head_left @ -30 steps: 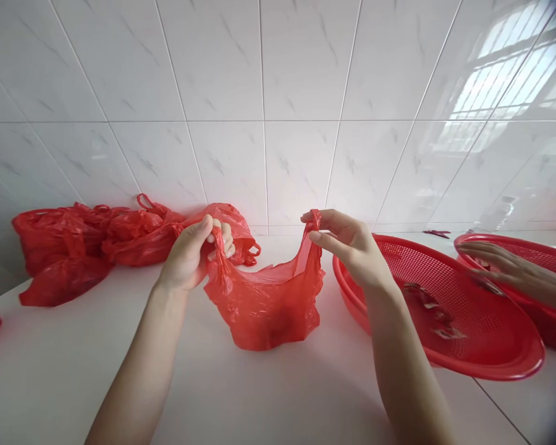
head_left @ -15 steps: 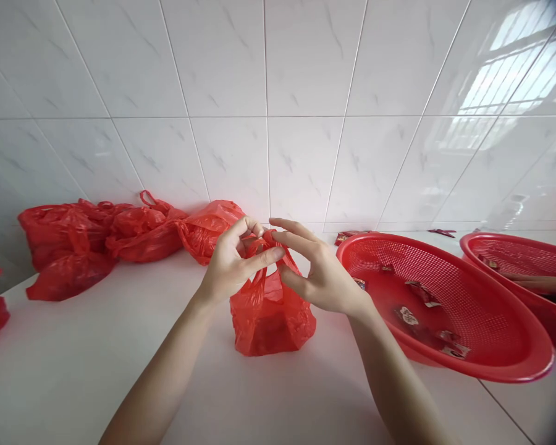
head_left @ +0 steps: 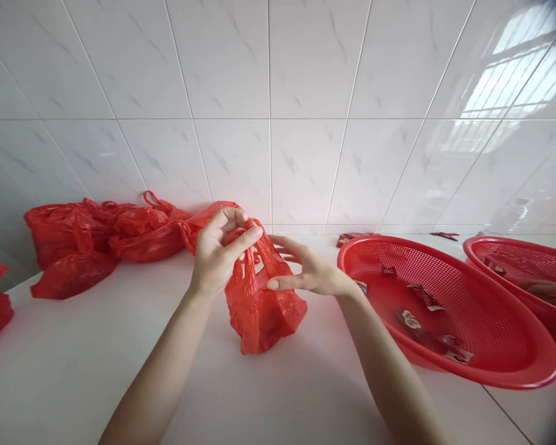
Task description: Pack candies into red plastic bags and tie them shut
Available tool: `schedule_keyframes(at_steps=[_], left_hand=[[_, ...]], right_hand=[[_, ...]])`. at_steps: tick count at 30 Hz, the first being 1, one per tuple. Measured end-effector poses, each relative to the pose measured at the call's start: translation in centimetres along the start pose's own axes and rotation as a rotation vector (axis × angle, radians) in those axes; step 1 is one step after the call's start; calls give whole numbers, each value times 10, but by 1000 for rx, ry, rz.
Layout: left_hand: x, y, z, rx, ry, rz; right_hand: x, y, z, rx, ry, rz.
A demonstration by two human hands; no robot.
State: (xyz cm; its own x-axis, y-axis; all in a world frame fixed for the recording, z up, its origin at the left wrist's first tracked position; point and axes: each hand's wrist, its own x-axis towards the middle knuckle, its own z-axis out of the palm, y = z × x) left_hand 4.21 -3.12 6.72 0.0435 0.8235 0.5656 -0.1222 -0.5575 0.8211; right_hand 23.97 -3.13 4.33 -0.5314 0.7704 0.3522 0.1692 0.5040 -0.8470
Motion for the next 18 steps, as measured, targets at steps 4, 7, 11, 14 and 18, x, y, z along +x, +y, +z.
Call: schedule_keyframes(at_steps=[4, 7, 11, 14, 18], left_hand=[[6, 0, -9, -60, -13, -41], [12, 3, -22, 35, 14, -64], [21, 4, -45, 266, 171, 46], [27, -1, -61, 253, 301, 102], [33, -9, -70, 175, 391, 179]], right_hand=[[12, 17, 12, 184, -76, 64], [16, 24, 13, 373, 114, 71], [18, 33, 7, 383, 368, 116], [19, 39, 2, 351, 473, 123], [17, 42, -2, 371, 522, 135]])
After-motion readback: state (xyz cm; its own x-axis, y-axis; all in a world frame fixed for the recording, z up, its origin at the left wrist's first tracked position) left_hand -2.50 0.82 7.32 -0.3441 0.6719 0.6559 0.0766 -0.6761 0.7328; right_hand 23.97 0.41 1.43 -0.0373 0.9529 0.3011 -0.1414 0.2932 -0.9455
